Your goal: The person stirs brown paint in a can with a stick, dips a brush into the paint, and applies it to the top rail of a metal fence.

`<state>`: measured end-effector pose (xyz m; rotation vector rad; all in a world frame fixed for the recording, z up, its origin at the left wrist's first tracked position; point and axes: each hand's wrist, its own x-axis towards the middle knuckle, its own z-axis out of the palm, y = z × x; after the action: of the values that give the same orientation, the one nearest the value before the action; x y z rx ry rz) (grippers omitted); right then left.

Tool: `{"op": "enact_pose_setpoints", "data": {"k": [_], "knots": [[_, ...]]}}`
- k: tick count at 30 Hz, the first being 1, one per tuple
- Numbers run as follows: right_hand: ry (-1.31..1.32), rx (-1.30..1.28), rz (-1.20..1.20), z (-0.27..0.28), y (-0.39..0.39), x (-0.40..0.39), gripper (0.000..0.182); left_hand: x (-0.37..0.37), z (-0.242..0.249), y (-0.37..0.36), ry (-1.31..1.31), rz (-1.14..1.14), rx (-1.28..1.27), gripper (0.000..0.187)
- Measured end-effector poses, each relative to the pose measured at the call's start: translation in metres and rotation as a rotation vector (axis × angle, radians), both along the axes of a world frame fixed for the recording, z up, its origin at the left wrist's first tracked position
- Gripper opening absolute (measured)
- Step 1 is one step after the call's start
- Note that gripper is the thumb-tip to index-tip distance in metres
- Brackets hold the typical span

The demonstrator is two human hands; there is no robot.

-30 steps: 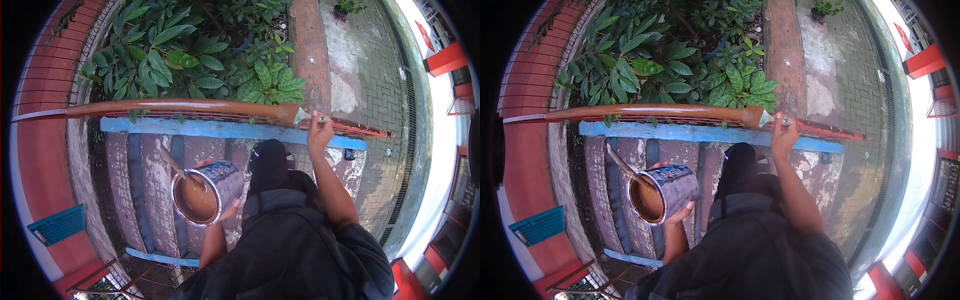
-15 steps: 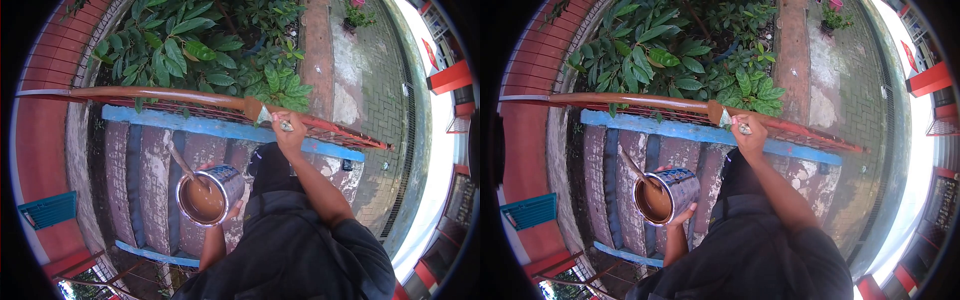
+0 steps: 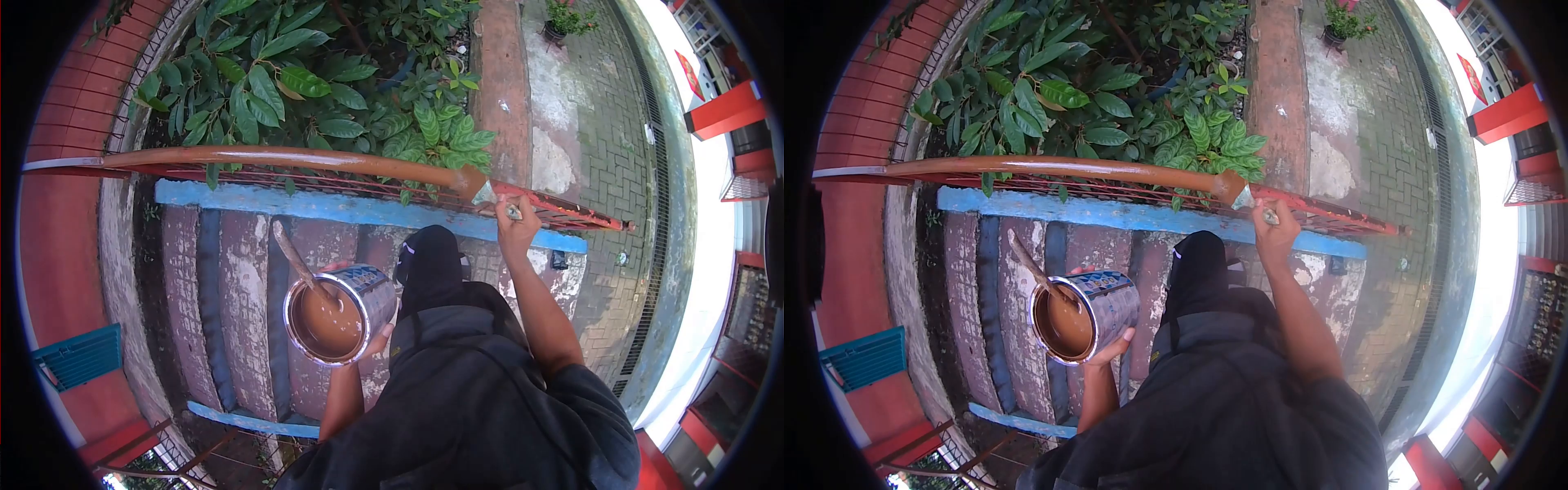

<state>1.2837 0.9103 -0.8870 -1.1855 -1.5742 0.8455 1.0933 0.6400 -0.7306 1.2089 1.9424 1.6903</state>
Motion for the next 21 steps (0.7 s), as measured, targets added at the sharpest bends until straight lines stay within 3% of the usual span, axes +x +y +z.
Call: {"op": "enact_pose_setpoints", "data": {"k": [7,10,14,18,21], "knots": [[-0.196,0.033,-0.207,-0.021,0.023,0.074,0.023,0.002,-0.007,0.003,0.033,-0.051,0.025,0.123],[-0.209,0.052,-0.35,-0.037,0.035,0.103,0.024,0.003,-0.006,0.002,0.025,-0.082,-0.104,0.125],[-0.126,-0.048,-0.402,0.01,0.025,0.085,0.023,0.005,-0.008,0.009,-0.013,-0.053,0.008,0.127],[0.089,-0.017,-0.143,0.045,0.014,0.021,0.021,0.006,-0.009,0.014,-0.06,-0.053,0.038,0.129],[0.062,-0.023,-0.063,0.036,0.012,-0.021,0.019,0.005,-0.006,0.015,-0.039,-0.082,-0.021,0.13]]}}
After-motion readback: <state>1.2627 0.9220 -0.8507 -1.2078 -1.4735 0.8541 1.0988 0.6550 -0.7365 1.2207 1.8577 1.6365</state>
